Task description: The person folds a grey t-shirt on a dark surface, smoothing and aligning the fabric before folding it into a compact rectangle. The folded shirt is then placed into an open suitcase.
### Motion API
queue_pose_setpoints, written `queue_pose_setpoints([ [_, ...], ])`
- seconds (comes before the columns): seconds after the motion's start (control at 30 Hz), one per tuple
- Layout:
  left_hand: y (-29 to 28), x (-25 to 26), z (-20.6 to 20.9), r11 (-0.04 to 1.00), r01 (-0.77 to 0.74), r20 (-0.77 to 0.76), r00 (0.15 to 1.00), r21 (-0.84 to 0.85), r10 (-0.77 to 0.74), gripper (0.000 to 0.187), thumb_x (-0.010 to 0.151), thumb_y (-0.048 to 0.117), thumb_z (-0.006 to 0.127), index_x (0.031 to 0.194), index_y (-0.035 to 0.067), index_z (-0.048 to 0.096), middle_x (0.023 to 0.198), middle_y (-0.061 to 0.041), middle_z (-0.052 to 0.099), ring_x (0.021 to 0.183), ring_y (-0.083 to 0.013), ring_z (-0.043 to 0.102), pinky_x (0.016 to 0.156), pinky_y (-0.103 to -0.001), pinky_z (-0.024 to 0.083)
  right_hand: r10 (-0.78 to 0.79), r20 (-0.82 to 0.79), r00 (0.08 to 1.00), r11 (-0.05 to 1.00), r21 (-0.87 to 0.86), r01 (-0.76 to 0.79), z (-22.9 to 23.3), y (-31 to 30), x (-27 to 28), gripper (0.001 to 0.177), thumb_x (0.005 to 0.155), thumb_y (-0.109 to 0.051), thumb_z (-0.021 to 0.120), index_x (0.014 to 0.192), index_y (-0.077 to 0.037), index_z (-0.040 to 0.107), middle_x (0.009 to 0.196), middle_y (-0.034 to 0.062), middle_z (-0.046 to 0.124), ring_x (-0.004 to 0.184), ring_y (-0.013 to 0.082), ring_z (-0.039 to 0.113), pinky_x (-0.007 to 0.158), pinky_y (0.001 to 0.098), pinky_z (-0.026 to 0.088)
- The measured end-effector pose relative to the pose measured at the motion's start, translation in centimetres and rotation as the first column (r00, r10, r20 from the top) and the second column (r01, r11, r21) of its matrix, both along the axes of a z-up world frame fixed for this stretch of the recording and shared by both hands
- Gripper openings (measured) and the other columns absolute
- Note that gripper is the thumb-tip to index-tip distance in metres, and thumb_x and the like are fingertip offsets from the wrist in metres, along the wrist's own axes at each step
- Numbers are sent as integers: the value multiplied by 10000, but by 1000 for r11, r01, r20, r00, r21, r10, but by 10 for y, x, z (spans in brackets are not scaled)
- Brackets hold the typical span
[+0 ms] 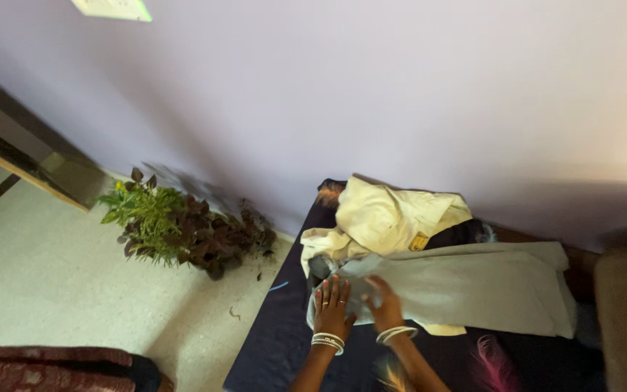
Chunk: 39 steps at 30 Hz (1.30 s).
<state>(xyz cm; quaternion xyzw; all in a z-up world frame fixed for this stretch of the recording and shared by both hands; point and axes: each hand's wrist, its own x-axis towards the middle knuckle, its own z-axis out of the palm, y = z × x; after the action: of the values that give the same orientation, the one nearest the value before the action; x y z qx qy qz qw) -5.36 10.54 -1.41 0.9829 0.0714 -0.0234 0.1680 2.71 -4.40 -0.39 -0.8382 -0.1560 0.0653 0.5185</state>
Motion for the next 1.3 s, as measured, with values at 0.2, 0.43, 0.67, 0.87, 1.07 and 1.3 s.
queue_pose_setpoints([
  [0.2, 38, -23, -2, 993, 5, 21, 1000, 121, -8, 852, 955, 500, 569, 1622, 178, 147, 1709, -30, 57, 1560, -318, 12, 1226, -593, 40, 458, -1, 889, 562, -775, -290, 34, 51, -40, 729, 1042, -413, 404, 1620, -111, 79, 1712, 72, -5, 1570, 214, -31, 1249, 496, -28],
  [0.43, 58, -29, -10, 941, 18, 187, 981, -338, 48, 909, 853, 240, 724, 1617, 146, 241, 1704, -125, 193, 1551, -394, 170, 1223, -532, 213, 393, -43, 918, 532, -804, -265, 38, 64, -46, 812, 1025, -541, 408, 1623, -137, 36, 1725, 41, -56, 1574, 184, -82, 1260, 495, -51],
  [0.67, 62, -41, -50, 361, -527, -92, 650, -769, 754, 397, 915, 275, 701, 1275, 108, 685, 1208, -101, 753, 1069, -239, 760, 900, -349, 601, 553, -290, 781, 348, -771, -533, 44, 62, -59, 1051, 906, -659, 556, 1642, -143, 12, 1723, 49, -81, 1576, 191, -101, 1275, 452, -51],
  [0.87, 58, -40, -59, 185, -544, -158, 523, -818, 838, 395, 923, 341, 686, 1214, 78, 731, 1145, -102, 772, 1017, -210, 746, 876, -345, 587, 510, 62, 858, 617, -722, -314, 2, 66, -62, 806, 984, -495, 536, 1633, -202, 159, 1730, 37, 51, 1574, 191, -6, 1242, 486, -1],
  [1.07, 49, -44, -60, -348, -359, -500, 613, -866, 611, 607, 947, 537, 622, 1228, 7, 713, 1004, -162, 728, 824, -280, 672, 742, -432, 554, 138, -250, 958, 985, 134, -107, -44, 48, -31, 785, 952, -440, 581, 1601, -153, 249, 1691, 71, 174, 1566, 232, 74, 1227, 492, 34],
  [1.3, 41, -15, -42, -580, -371, -648, 651, -726, 395, 779, 816, 646, 656, 1372, 111, 552, 1322, -137, 614, 1105, -296, 629, 849, -458, 561, 288, -42, 957, 944, -155, -291, -7, 42, -34, 806, 919, -407, 628, 1586, -135, 268, 1679, 90, 189, 1563, 259, 86, 1215, 504, 52],
])
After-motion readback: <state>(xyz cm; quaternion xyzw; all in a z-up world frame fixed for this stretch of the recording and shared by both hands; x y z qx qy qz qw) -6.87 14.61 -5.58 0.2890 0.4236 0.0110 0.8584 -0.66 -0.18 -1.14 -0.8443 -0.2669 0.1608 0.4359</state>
